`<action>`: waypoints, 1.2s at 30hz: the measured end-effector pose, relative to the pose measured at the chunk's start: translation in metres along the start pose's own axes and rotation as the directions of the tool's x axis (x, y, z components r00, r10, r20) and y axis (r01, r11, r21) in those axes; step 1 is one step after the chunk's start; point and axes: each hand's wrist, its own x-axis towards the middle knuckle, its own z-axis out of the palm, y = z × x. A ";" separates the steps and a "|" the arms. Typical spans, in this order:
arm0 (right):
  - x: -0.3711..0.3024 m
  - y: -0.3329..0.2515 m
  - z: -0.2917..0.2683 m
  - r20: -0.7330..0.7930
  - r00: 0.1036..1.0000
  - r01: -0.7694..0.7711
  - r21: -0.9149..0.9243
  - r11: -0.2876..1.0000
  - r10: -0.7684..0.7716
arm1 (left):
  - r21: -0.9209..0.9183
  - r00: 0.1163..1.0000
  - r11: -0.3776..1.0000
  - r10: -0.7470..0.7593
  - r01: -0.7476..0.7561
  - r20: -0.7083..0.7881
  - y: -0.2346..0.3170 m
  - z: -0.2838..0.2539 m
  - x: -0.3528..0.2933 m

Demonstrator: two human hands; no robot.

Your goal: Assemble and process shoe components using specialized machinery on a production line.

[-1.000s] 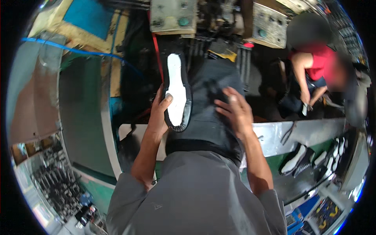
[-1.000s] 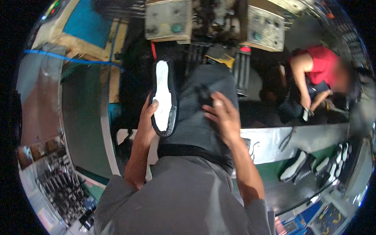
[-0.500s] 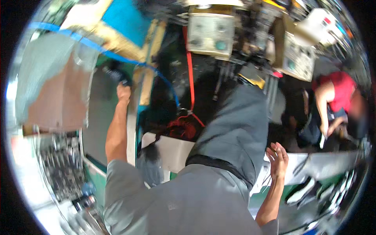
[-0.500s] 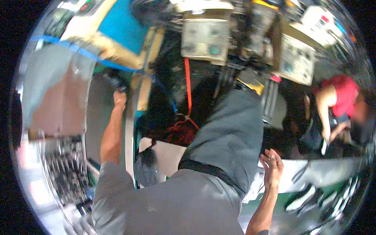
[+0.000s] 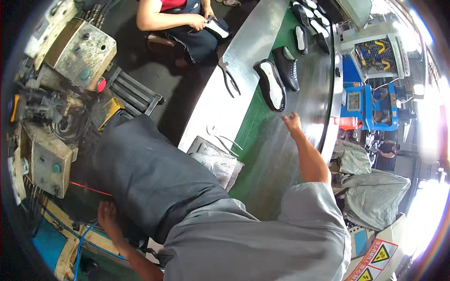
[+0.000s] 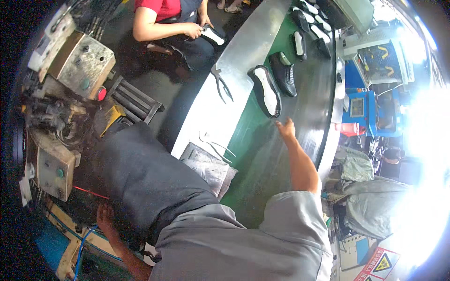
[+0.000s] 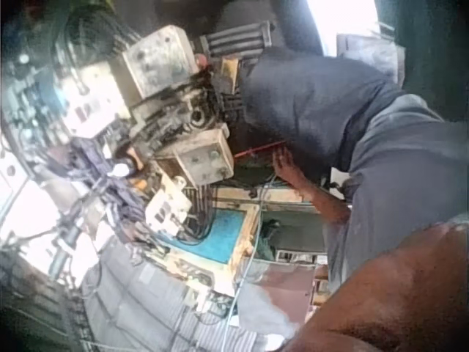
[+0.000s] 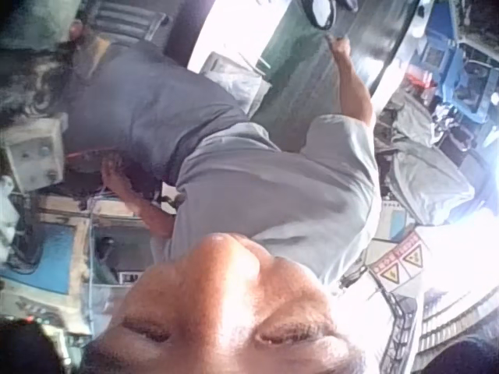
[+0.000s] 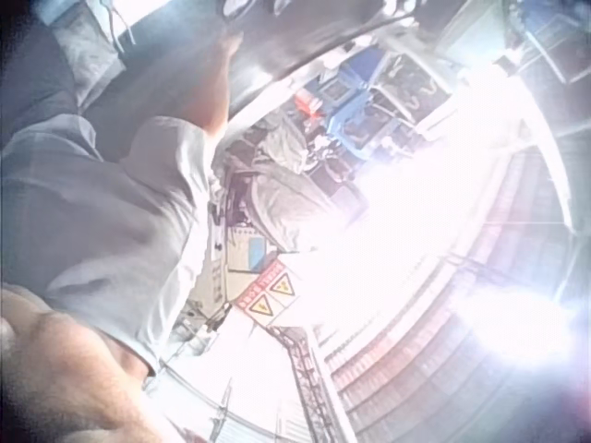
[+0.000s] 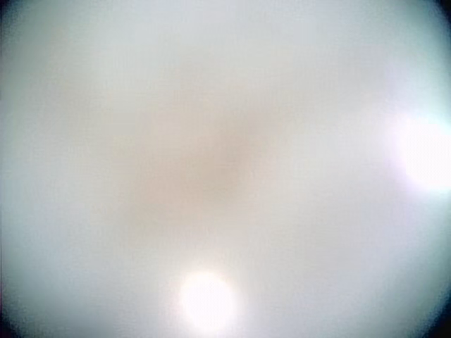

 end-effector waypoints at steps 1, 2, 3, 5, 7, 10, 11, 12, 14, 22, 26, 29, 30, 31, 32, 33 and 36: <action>0.016 -0.003 -0.001 0.004 0.998 0.070 -0.008 0.998 -0.070 | 0.017 1.000 1.000 -0.004 0.004 -0.016 0.002 -0.003 -0.004; 0.032 -0.007 -0.002 0.006 0.990 0.139 -0.015 0.990 -0.139 | 0.034 1.000 0.999 -0.024 0.024 -0.010 0.000 -0.013 -0.001; 0.051 -0.011 -0.007 0.005 0.979 0.202 -0.008 0.979 -0.202 | 0.046 0.999 0.998 -0.043 0.042 0.010 -0.005 -0.020 0.010; 0.081 -0.036 -0.007 0.086 0.954 0.271 0.153 0.950 -0.286 | 0.106 0.999 0.994 0.003 -0.008 0.046 -0.013 -0.040 0.030; 0.088 -0.091 0.013 0.169 0.939 0.263 0.205 0.943 -0.298 | 0.176 0.998 0.983 0.052 -0.058 0.041 -0.002 -0.053 0.016; 0.087 -0.108 0.018 0.097 0.930 0.335 0.175 0.926 -0.355 | 0.296 0.997 0.953 0.071 -0.068 0.002 0.028 -0.015 0.030; 0.078 -0.114 0.022 0.099 0.926 0.343 0.180 0.922 -0.363 | 0.332 0.995 0.938 0.096 -0.100 0.029 0.043 0.002 0.024; 0.062 -0.119 0.027 0.132 0.939 0.268 0.301 0.915 -0.319 | 0.369 0.991 0.920 0.118 -0.131 0.058 0.057 0.021 0.019; 0.037 -0.113 0.031 0.137 0.959 0.149 0.501 0.853 -0.248 | 0.314 0.979 0.930 0.157 -0.192 0.133 0.074 0.071 0.031; -0.140 -0.158 0.032 0.260 0.941 -0.100 0.825 0.557 -0.215 | -0.044 0.707 0.901 0.369 -0.432 0.603 0.178 0.333 -0.003; -0.246 -0.231 0.003 0.318 0.866 0.047 0.715 0.697 -0.385 | -0.105 0.516 0.755 0.536 -0.648 0.669 0.217 0.404 -0.022; -0.311 -0.274 -0.001 0.371 0.691 0.187 0.737 0.649 -0.620 | 0.033 0.420 0.521 0.647 -0.853 0.636 0.227 0.390 -0.004; -0.325 -0.284 0.008 0.372 0.629 0.257 0.729 0.635 -0.683 | 0.015 0.359 0.427 0.740 -0.904 0.569 0.226 0.373 0.006; -0.337 -0.292 0.016 0.368 0.581 0.322 0.715 0.620 -0.726 | 0.098 0.367 0.375 0.765 -0.922 0.529 0.226 0.354 0.009; -0.355 -0.307 0.014 0.435 0.552 0.319 0.678 0.662 -0.711 | 0.187 0.424 0.384 0.758 -0.904 0.495 0.222 0.329 0.010; -0.368 -0.319 0.020 0.453 0.512 0.325 0.684 0.653 -0.730 | 0.273 0.481 0.396 0.750 -0.876 0.454 0.216 0.304 0.012; -0.399 -0.353 0.033 0.620 0.388 0.421 0.540 0.729 -0.683 | 0.458 0.535 0.378 0.796 -0.804 0.282 0.186 0.241 0.021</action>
